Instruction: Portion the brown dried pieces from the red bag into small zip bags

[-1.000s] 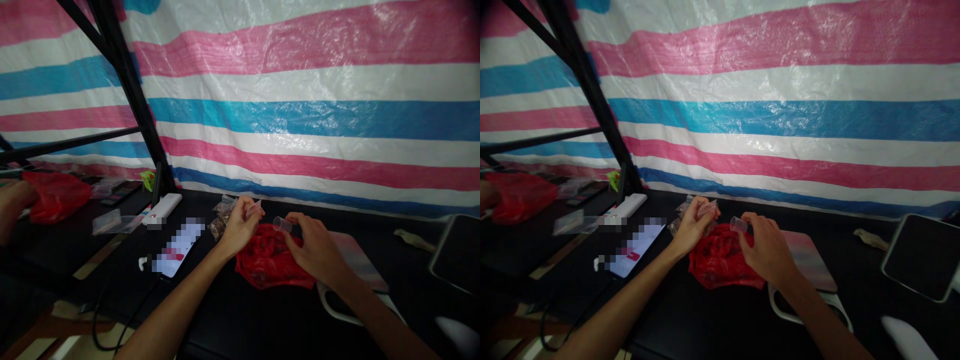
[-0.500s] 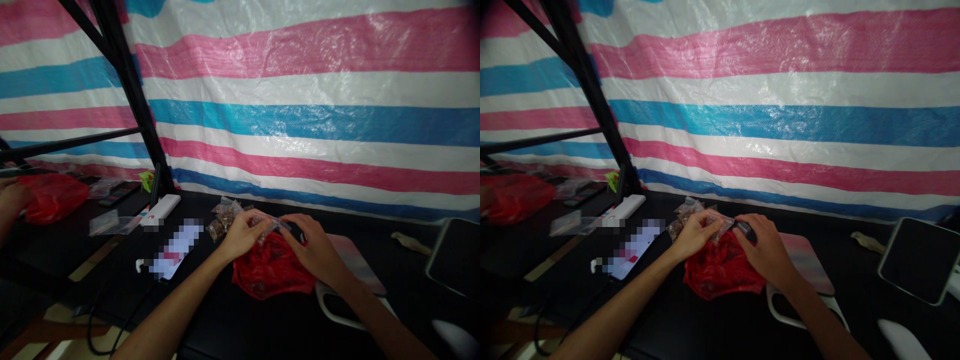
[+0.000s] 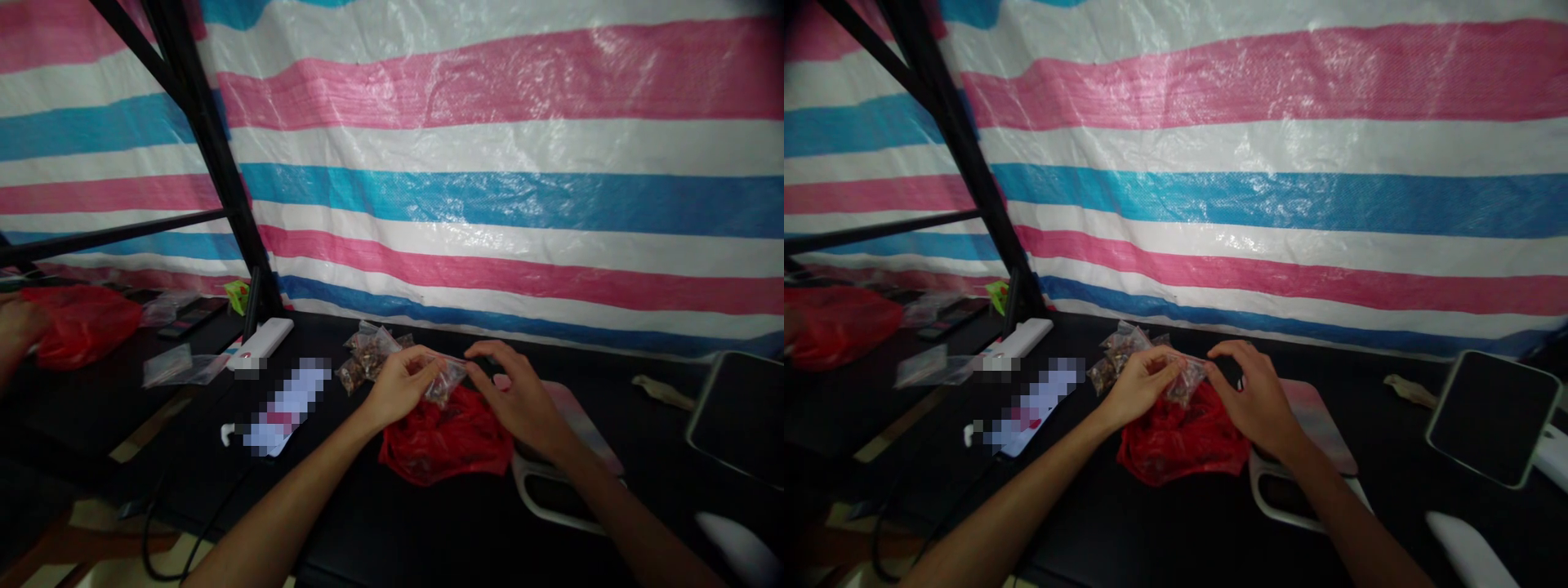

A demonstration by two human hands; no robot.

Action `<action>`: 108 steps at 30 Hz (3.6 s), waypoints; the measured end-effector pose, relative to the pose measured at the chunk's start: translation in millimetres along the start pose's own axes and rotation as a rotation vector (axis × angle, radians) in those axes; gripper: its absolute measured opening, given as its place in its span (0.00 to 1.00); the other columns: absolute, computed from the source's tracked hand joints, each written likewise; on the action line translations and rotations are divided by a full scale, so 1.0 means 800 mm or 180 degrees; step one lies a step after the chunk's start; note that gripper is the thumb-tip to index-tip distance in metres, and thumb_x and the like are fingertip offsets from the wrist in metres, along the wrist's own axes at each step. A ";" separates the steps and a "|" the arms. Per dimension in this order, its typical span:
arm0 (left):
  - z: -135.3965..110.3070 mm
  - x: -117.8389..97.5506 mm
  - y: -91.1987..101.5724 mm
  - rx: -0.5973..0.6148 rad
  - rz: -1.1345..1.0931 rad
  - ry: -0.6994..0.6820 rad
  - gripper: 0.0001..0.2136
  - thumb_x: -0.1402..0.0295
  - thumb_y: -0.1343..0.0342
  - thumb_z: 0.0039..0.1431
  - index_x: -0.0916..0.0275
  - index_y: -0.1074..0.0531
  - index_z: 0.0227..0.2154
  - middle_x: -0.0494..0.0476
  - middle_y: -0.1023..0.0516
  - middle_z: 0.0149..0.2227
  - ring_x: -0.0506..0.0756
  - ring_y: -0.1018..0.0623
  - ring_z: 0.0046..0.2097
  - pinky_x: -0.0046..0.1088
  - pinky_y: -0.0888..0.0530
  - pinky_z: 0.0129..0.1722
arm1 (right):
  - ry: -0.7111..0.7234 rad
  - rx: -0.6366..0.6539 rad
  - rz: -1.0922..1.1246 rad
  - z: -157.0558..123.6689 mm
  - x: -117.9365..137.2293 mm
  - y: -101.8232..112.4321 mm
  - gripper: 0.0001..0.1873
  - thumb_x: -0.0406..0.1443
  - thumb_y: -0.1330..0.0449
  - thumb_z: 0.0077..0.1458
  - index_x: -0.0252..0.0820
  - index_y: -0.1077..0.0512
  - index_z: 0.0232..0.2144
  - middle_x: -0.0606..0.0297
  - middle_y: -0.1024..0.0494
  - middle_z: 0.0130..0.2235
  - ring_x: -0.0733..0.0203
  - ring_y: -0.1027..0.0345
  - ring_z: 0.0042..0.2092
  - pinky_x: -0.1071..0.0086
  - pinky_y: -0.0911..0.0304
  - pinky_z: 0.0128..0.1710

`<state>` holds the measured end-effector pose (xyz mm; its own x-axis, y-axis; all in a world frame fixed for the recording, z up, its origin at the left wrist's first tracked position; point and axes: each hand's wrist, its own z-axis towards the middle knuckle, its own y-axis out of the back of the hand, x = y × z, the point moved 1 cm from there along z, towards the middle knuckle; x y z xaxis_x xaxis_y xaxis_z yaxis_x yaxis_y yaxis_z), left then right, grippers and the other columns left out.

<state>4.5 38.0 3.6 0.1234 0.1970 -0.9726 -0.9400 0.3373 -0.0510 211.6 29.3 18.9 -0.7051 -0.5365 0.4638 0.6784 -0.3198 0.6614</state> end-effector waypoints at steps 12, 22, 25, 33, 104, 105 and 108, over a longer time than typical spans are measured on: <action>0.006 0.010 0.013 -0.0347 0.0368 -0.0114 0.14 0.57 0.40 0.62 0.65 0.23 0.35 0.50 0.28 0.26 0.49 0.33 0.28 0.24 0.38 0.28 | -0.0833 0.0902 -0.1056 0.050 -0.138 -0.004 0.11 0.45 0.37 0.56 0.44 0.25 0.35 0.62 0.17 0.33 0.54 0.23 0.33 0.67 0.37 0.30; 0.005 0.004 0.011 -0.0295 0.0290 -0.0228 0.16 0.55 0.38 0.60 0.66 0.22 0.34 0.54 0.22 0.30 0.50 0.28 0.30 0.25 0.34 0.31 | -0.0106 0.1640 -0.0888 0.042 -0.074 -0.020 0.09 0.43 0.33 0.53 0.47 0.25 0.27 0.67 0.20 0.32 0.55 0.28 0.36 0.65 0.43 0.35; 0.006 0.008 0.014 -0.0326 0.0392 -0.0197 0.16 0.56 0.39 0.61 0.66 0.22 0.35 0.53 0.22 0.29 0.50 0.28 0.30 0.24 0.35 0.30 | 0.0124 0.1667 -0.1077 0.040 -0.066 -0.015 0.09 0.42 0.32 0.52 0.47 0.26 0.27 0.66 0.21 0.34 0.52 0.29 0.40 0.63 0.42 0.39; 0.007 0.010 0.016 -0.0345 0.0395 -0.0200 0.15 0.57 0.39 0.62 0.66 0.21 0.35 0.53 0.23 0.29 0.49 0.30 0.30 0.24 0.37 0.29 | 0.0303 0.1418 -0.0798 0.037 -0.055 0.003 0.07 0.37 0.34 0.53 0.46 0.26 0.37 0.60 0.22 0.44 0.48 0.28 0.46 0.58 0.36 0.46; 0.000 -0.014 0.053 -0.1471 0.3899 -0.0201 0.09 0.70 0.50 0.67 0.60 0.23 0.41 0.62 0.20 0.43 0.62 0.22 0.47 0.37 0.29 0.47 | 0.0026 -0.0575 -0.0449 -0.002 -0.073 0.085 0.15 0.29 0.50 0.55 0.47 0.26 0.36 0.60 0.22 0.41 0.47 0.28 0.47 0.53 0.37 0.50; 0.001 -0.012 0.057 -0.1496 0.3820 -0.0059 0.09 0.70 0.49 0.66 0.59 0.23 0.41 0.61 0.20 0.43 0.61 0.22 0.46 0.36 0.28 0.46 | 0.0055 -0.0626 -0.0497 -0.003 -0.068 0.085 0.15 0.29 0.51 0.55 0.47 0.26 0.36 0.60 0.22 0.40 0.47 0.28 0.46 0.53 0.38 0.50; 0.003 -0.007 0.062 -0.1406 0.3507 0.0110 0.09 0.71 0.48 0.65 0.58 0.23 0.39 0.59 0.20 0.43 0.59 0.21 0.45 0.33 0.28 0.44 | 0.0070 -0.0751 -0.0611 -0.006 -0.055 0.084 0.15 0.30 0.52 0.58 0.48 0.26 0.34 0.60 0.22 0.38 0.47 0.28 0.45 0.51 0.39 0.49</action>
<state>-42.5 55.5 7.3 -0.8230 0.1551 -0.5465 -0.5633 -0.3466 0.7500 289.0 27.5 39.9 -0.8220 -0.4648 0.3290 0.5644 -0.5881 0.5794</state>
